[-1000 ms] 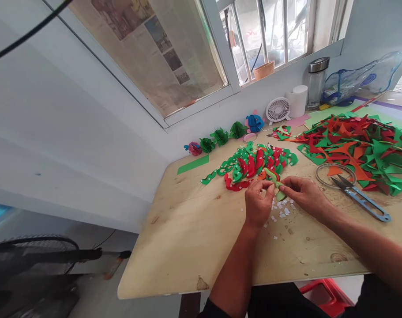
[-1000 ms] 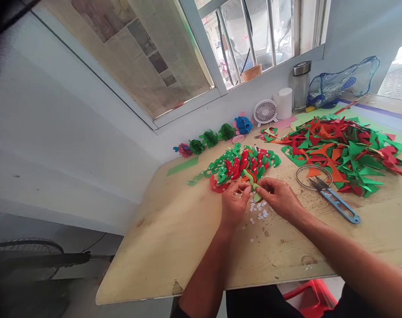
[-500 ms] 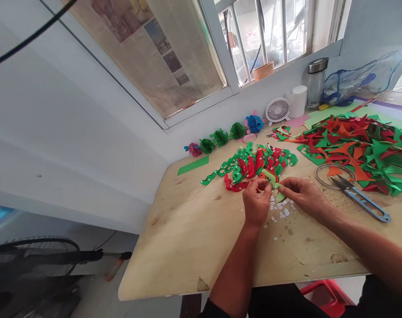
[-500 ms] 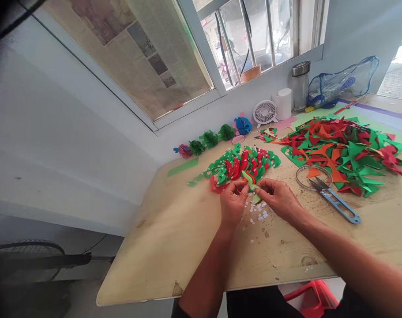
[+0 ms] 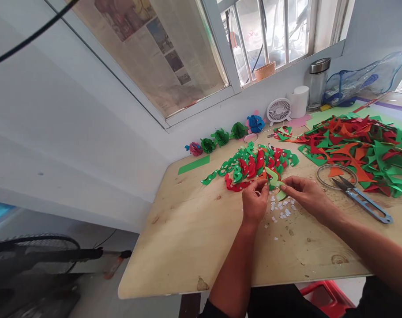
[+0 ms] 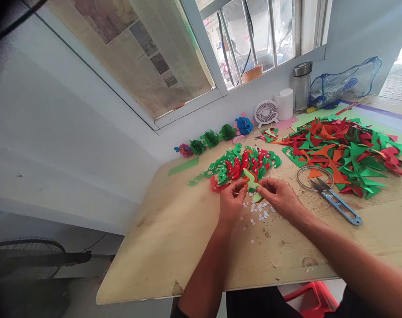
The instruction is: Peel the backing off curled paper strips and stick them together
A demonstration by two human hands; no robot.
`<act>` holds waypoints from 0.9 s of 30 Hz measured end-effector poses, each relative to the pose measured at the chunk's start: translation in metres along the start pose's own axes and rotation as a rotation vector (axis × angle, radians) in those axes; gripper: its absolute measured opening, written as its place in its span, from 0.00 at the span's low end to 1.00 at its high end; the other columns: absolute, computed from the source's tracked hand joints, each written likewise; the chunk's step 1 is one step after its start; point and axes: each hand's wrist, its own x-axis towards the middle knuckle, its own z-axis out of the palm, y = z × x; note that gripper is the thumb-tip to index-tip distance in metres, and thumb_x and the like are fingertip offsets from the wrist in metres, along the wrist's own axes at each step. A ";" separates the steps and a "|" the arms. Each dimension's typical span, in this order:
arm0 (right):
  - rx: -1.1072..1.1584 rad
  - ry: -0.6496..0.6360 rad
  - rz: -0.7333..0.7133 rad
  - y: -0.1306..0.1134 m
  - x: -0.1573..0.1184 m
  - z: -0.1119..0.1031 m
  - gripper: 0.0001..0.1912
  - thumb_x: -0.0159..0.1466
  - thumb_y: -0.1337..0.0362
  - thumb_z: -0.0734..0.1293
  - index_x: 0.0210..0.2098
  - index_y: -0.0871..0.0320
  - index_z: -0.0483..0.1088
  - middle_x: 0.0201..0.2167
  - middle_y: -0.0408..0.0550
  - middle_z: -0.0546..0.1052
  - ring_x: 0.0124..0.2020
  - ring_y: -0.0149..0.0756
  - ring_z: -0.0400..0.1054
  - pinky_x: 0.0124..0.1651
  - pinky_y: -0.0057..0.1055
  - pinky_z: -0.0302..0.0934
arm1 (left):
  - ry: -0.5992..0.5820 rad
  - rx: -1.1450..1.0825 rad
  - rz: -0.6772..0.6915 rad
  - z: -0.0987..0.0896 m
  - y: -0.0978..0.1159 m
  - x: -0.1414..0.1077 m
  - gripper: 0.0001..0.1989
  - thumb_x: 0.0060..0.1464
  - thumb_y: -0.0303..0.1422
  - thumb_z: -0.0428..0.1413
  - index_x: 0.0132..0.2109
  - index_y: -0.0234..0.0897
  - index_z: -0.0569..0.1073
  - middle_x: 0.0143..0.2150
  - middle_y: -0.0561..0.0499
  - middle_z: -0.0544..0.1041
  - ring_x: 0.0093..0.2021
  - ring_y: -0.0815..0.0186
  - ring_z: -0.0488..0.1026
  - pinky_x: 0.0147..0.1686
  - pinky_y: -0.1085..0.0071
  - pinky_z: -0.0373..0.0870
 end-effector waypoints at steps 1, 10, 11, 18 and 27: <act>0.022 -0.004 0.017 -0.002 0.000 0.000 0.21 0.52 0.44 0.66 0.22 0.57 0.66 0.19 0.42 0.68 0.21 0.31 0.59 0.23 0.27 0.54 | -0.034 -0.113 -0.061 0.000 0.002 0.000 0.11 0.47 0.30 0.56 0.40 0.33 0.76 0.32 0.47 0.77 0.31 0.67 0.73 0.30 0.72 0.66; 0.125 -0.083 0.052 -0.009 -0.004 0.001 0.23 0.50 0.42 0.67 0.24 0.58 0.69 0.21 0.43 0.71 0.23 0.31 0.61 0.25 0.27 0.55 | -0.138 -0.687 -0.351 0.004 0.006 -0.001 0.18 0.35 0.32 0.65 0.38 0.33 0.76 0.29 0.49 0.76 0.27 0.69 0.72 0.28 0.74 0.64; 0.123 -0.088 0.052 -0.008 -0.003 0.001 0.23 0.51 0.43 0.67 0.24 0.58 0.69 0.21 0.43 0.70 0.23 0.31 0.61 0.25 0.27 0.55 | -0.119 -0.693 -0.354 0.005 0.006 -0.002 0.17 0.34 0.32 0.65 0.37 0.32 0.76 0.28 0.50 0.76 0.27 0.70 0.72 0.28 0.74 0.64; -0.039 -0.056 -0.013 0.002 0.000 0.001 0.15 0.56 0.50 0.64 0.27 0.57 0.68 0.23 0.44 0.71 0.24 0.33 0.62 0.26 0.29 0.56 | -0.013 -0.662 -0.268 0.006 0.009 -0.001 0.11 0.34 0.30 0.65 0.29 0.32 0.75 0.24 0.52 0.75 0.24 0.71 0.71 0.26 0.75 0.64; -0.270 0.059 -0.204 -0.002 -0.009 0.006 0.10 0.61 0.59 0.60 0.30 0.56 0.69 0.21 0.42 0.70 0.24 0.32 0.63 0.27 0.28 0.56 | 0.133 -0.351 -0.009 0.007 0.007 -0.005 0.06 0.42 0.29 0.61 0.31 0.33 0.75 0.29 0.51 0.75 0.29 0.70 0.71 0.32 0.73 0.68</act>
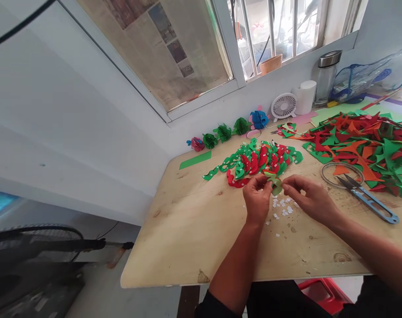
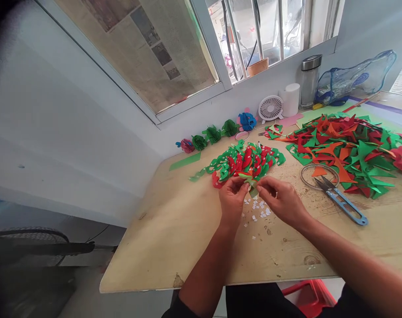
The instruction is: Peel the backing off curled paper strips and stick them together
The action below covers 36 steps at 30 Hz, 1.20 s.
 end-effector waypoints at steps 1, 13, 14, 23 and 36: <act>0.002 -0.054 -0.001 0.001 0.000 0.001 0.10 0.61 0.59 0.60 0.30 0.56 0.69 0.20 0.42 0.70 0.23 0.32 0.62 0.26 0.28 0.55 | -0.003 0.034 0.028 0.000 0.000 -0.001 0.06 0.42 0.29 0.61 0.32 0.33 0.75 0.29 0.51 0.75 0.29 0.70 0.71 0.33 0.73 0.68; 0.169 -0.127 0.136 0.009 0.006 0.001 0.12 0.58 0.57 0.61 0.25 0.57 0.68 0.20 0.42 0.70 0.21 0.30 0.60 0.24 0.27 0.54 | -0.050 0.040 0.011 0.003 0.002 -0.004 0.05 0.42 0.28 0.61 0.31 0.33 0.75 0.28 0.51 0.76 0.29 0.69 0.72 0.33 0.72 0.69; 0.179 -0.126 0.145 0.009 0.006 0.001 0.12 0.57 0.56 0.61 0.25 0.57 0.68 0.21 0.42 0.70 0.22 0.31 0.61 0.24 0.27 0.54 | -0.053 0.042 0.015 0.003 0.002 -0.004 0.05 0.42 0.28 0.61 0.31 0.33 0.75 0.29 0.50 0.76 0.29 0.69 0.72 0.33 0.72 0.69; 0.174 -0.122 0.206 0.009 0.007 0.001 0.13 0.56 0.55 0.61 0.24 0.58 0.68 0.20 0.42 0.69 0.22 0.31 0.61 0.24 0.27 0.54 | -0.100 0.081 0.047 0.003 -0.002 -0.007 0.06 0.43 0.29 0.60 0.32 0.34 0.76 0.30 0.49 0.77 0.30 0.68 0.72 0.34 0.71 0.70; 0.141 -0.125 0.215 0.008 0.007 -0.001 0.10 0.54 0.60 0.61 0.23 0.59 0.69 0.19 0.43 0.71 0.21 0.31 0.62 0.23 0.27 0.54 | -0.111 -0.015 -0.097 0.004 0.006 -0.006 0.06 0.39 0.29 0.63 0.29 0.33 0.76 0.27 0.50 0.77 0.27 0.68 0.73 0.30 0.72 0.71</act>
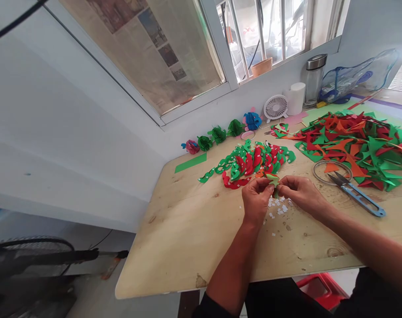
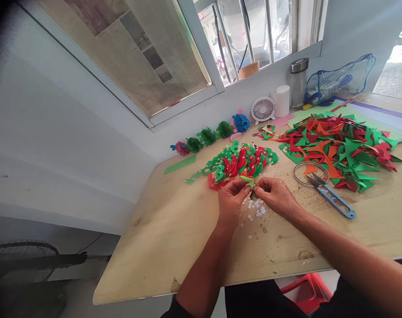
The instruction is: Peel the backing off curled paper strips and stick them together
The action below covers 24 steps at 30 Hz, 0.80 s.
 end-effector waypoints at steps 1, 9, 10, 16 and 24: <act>0.002 -0.001 0.002 0.000 0.000 0.000 0.09 0.54 0.61 0.61 0.23 0.59 0.69 0.19 0.43 0.72 0.21 0.31 0.63 0.23 0.27 0.54 | 0.004 -0.010 -0.015 0.000 0.000 0.000 0.06 0.39 0.29 0.63 0.29 0.33 0.76 0.27 0.50 0.77 0.27 0.68 0.73 0.31 0.71 0.70; -0.051 -0.018 -0.012 -0.005 -0.002 -0.001 0.11 0.55 0.59 0.61 0.23 0.59 0.70 0.20 0.44 0.72 0.22 0.31 0.63 0.23 0.27 0.53 | 0.001 -0.051 -0.034 -0.001 -0.005 0.002 0.06 0.38 0.27 0.62 0.29 0.33 0.76 0.27 0.51 0.77 0.27 0.69 0.73 0.30 0.73 0.70; -0.067 -0.009 -0.012 -0.004 -0.001 0.000 0.12 0.55 0.59 0.61 0.23 0.60 0.70 0.19 0.44 0.72 0.21 0.31 0.62 0.23 0.26 0.53 | -0.001 -0.041 -0.026 -0.001 -0.006 0.002 0.06 0.38 0.27 0.62 0.29 0.33 0.76 0.27 0.50 0.77 0.27 0.69 0.73 0.30 0.73 0.70; -0.128 0.019 -0.024 0.002 0.001 0.000 0.10 0.54 0.63 0.61 0.23 0.60 0.71 0.18 0.42 0.72 0.20 0.29 0.61 0.22 0.26 0.53 | -0.021 0.003 0.002 -0.001 -0.005 0.002 0.06 0.38 0.30 0.63 0.28 0.33 0.76 0.28 0.49 0.78 0.28 0.68 0.74 0.31 0.72 0.71; -0.088 -0.007 -0.073 0.004 0.000 -0.001 0.10 0.56 0.63 0.61 0.25 0.59 0.72 0.20 0.43 0.74 0.23 0.31 0.64 0.24 0.27 0.55 | -0.012 -0.039 -0.029 -0.002 -0.004 0.002 0.08 0.38 0.30 0.63 0.30 0.33 0.77 0.28 0.49 0.78 0.29 0.68 0.74 0.33 0.71 0.72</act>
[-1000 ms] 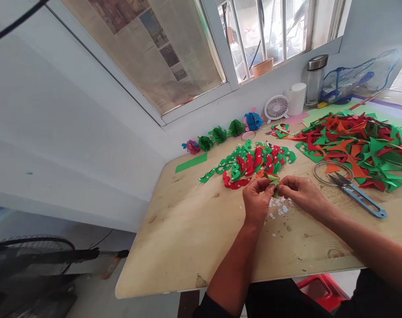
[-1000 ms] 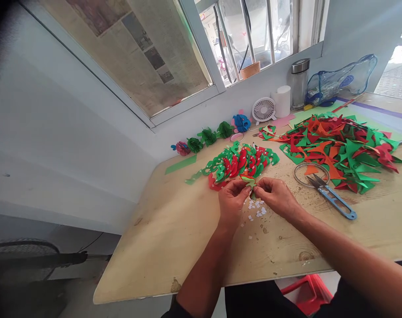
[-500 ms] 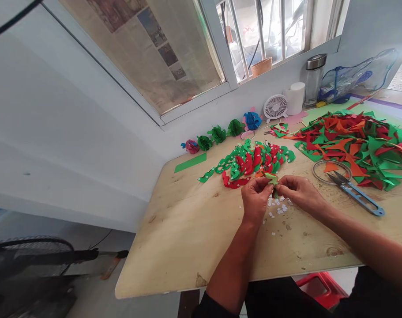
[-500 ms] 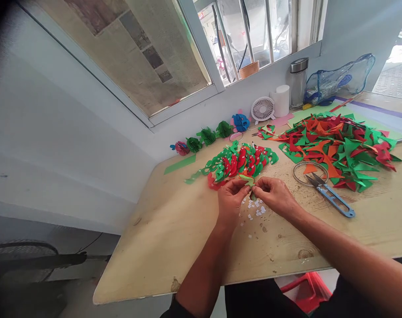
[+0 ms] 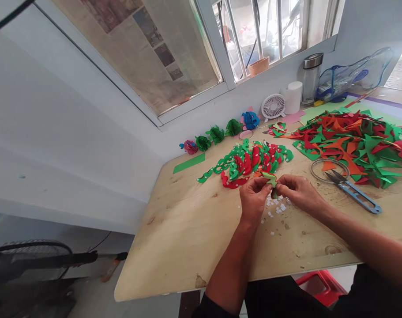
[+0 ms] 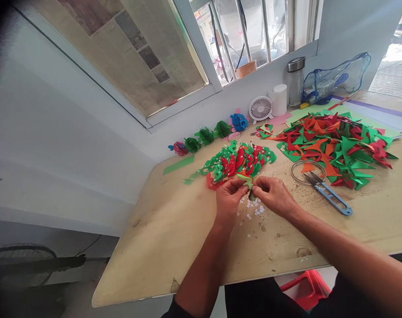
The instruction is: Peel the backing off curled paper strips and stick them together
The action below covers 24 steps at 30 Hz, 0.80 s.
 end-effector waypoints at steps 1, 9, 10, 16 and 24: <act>0.002 0.003 0.002 0.001 0.000 0.000 0.10 0.56 0.62 0.61 0.25 0.59 0.72 0.20 0.43 0.74 0.23 0.31 0.64 0.24 0.26 0.55 | -0.001 -0.001 -0.003 0.000 0.000 0.000 0.08 0.38 0.30 0.63 0.30 0.33 0.76 0.28 0.49 0.78 0.29 0.68 0.74 0.33 0.71 0.72; -0.050 0.036 0.006 0.005 0.000 0.003 0.09 0.54 0.64 0.61 0.24 0.59 0.72 0.19 0.42 0.74 0.22 0.31 0.64 0.24 0.26 0.54 | -0.013 0.014 0.007 0.000 -0.001 0.001 0.06 0.37 0.28 0.63 0.28 0.33 0.76 0.27 0.50 0.77 0.27 0.69 0.73 0.32 0.72 0.71; -0.042 0.039 0.000 0.005 0.000 0.002 0.09 0.54 0.64 0.61 0.24 0.58 0.72 0.19 0.42 0.74 0.22 0.31 0.64 0.24 0.26 0.55 | -0.009 0.009 0.004 0.000 -0.001 0.001 0.07 0.37 0.29 0.63 0.28 0.33 0.76 0.27 0.50 0.77 0.28 0.69 0.73 0.31 0.72 0.71; 0.043 0.011 -0.033 0.002 0.000 0.000 0.10 0.55 0.62 0.61 0.24 0.59 0.72 0.20 0.43 0.74 0.23 0.32 0.65 0.25 0.27 0.56 | 0.012 -0.002 0.012 0.000 0.001 0.000 0.08 0.38 0.29 0.63 0.30 0.33 0.76 0.28 0.50 0.78 0.29 0.68 0.74 0.32 0.72 0.71; 0.088 -0.035 0.016 0.002 0.001 0.000 0.10 0.56 0.63 0.60 0.24 0.59 0.71 0.22 0.45 0.75 0.25 0.34 0.66 0.27 0.28 0.58 | -0.025 -0.008 -0.002 0.000 0.001 -0.001 0.08 0.38 0.30 0.63 0.29 0.33 0.76 0.29 0.50 0.77 0.29 0.68 0.73 0.34 0.71 0.70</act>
